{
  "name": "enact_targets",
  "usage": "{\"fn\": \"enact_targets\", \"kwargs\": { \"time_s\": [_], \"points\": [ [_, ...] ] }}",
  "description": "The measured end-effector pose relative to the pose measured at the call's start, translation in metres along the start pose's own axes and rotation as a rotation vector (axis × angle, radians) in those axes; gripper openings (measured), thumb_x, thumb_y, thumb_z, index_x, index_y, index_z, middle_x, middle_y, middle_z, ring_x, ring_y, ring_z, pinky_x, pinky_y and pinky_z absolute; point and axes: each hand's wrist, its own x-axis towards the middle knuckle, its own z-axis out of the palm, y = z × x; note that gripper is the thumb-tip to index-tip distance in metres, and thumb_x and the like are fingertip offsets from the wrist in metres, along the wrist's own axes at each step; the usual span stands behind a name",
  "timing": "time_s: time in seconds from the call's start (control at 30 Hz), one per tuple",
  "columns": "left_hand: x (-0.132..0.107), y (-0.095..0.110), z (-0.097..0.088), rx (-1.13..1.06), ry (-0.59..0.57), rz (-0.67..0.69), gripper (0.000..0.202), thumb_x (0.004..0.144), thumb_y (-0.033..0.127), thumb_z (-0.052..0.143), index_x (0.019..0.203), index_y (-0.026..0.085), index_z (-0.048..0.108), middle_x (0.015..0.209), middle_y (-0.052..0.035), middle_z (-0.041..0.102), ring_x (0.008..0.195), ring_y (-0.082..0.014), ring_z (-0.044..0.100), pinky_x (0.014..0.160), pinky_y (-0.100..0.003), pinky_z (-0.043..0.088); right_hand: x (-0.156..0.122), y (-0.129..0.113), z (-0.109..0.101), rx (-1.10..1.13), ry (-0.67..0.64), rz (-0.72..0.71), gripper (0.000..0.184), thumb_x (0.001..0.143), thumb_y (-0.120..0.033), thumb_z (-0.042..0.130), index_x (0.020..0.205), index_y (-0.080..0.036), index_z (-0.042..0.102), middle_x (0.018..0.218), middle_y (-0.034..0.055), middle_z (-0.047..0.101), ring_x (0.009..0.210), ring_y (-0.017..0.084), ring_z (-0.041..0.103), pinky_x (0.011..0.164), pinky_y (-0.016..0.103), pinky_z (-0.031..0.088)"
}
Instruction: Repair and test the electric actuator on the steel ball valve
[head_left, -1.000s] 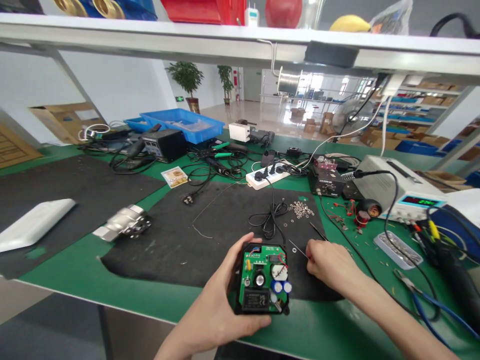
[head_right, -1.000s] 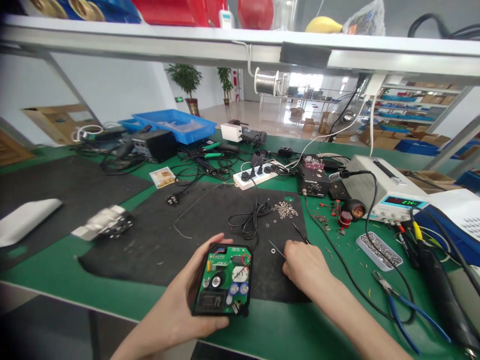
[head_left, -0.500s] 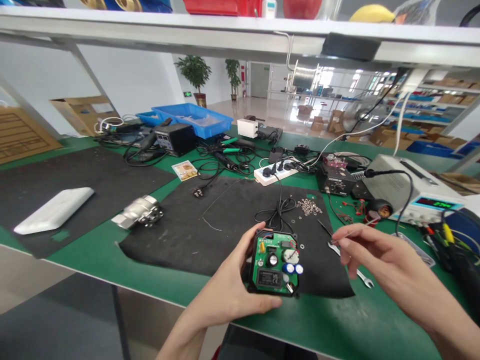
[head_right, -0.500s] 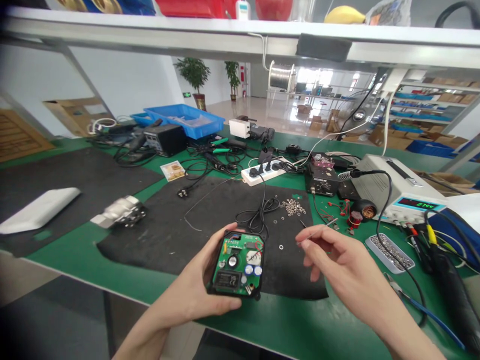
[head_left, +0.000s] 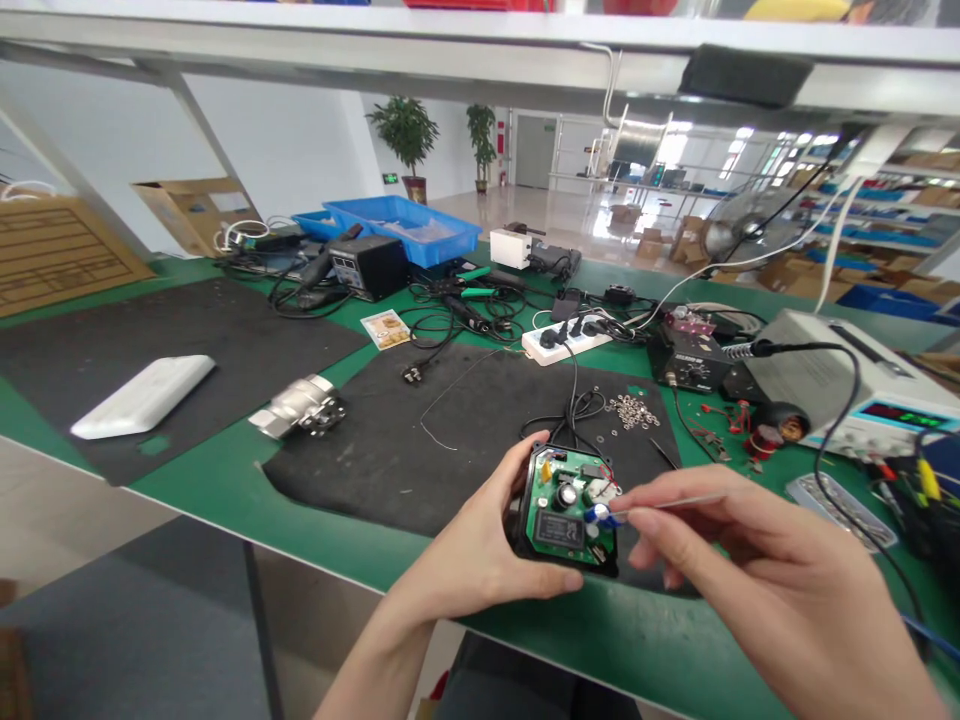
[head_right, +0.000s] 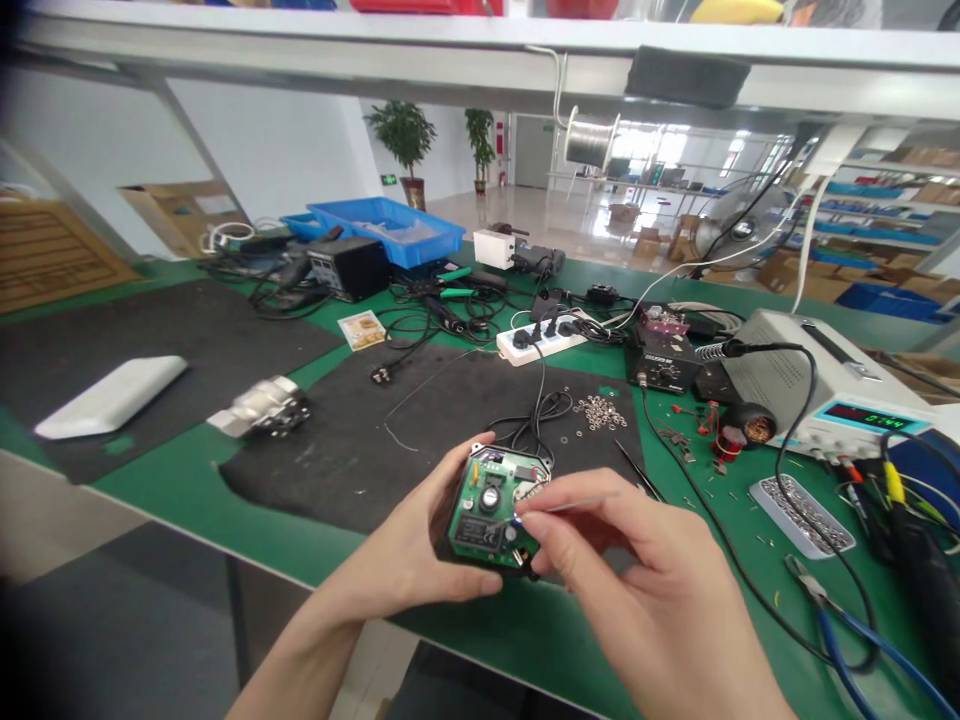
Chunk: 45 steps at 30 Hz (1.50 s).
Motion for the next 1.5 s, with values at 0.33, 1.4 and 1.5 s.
{"fn": "enact_targets", "kwargs": {
  "time_s": [0.33,1.4,1.5],
  "points": [
    [0.001,0.001,-0.002,0.034,0.016,-0.002,0.117,0.062,0.015,0.096,0.156,0.038,0.030,0.147,-0.0033,0.056,0.132,-0.0283,0.058,0.114,-0.039,0.046,-0.013,0.018,0.010,-0.602,0.115,-0.580,0.013,0.100,-0.026,0.062,0.110,-0.026,0.071,0.108,-0.0039,0.079,0.091,0.013,0.077,0.081,0.020,0.058],
    [0.000,0.004,-0.003,0.031,-0.001,0.010,0.115,0.062,0.013,0.095,0.155,0.038,0.032,0.143,-0.0026,0.059,0.128,-0.0279,0.060,0.110,-0.040,0.049,-0.008,0.017,0.017,-0.682,0.057,-0.749,0.032,0.091,-0.001,0.056,0.109,-0.019,0.076,0.105,0.0044,0.079,0.081,0.016,0.077,0.068,0.026,0.058],
    [0.000,0.004,-0.003,0.046,0.014,0.005,0.117,0.061,0.014,0.096,0.156,0.038,0.032,0.143,-0.0036,0.058,0.128,-0.0293,0.060,0.110,-0.042,0.049,-0.012,0.022,0.019,-0.707,0.067,-0.730,0.036,0.092,-0.002,0.057,0.117,-0.021,0.074,0.114,0.0035,0.078,0.091,0.016,0.078,0.076,0.025,0.058]
  ]
}}
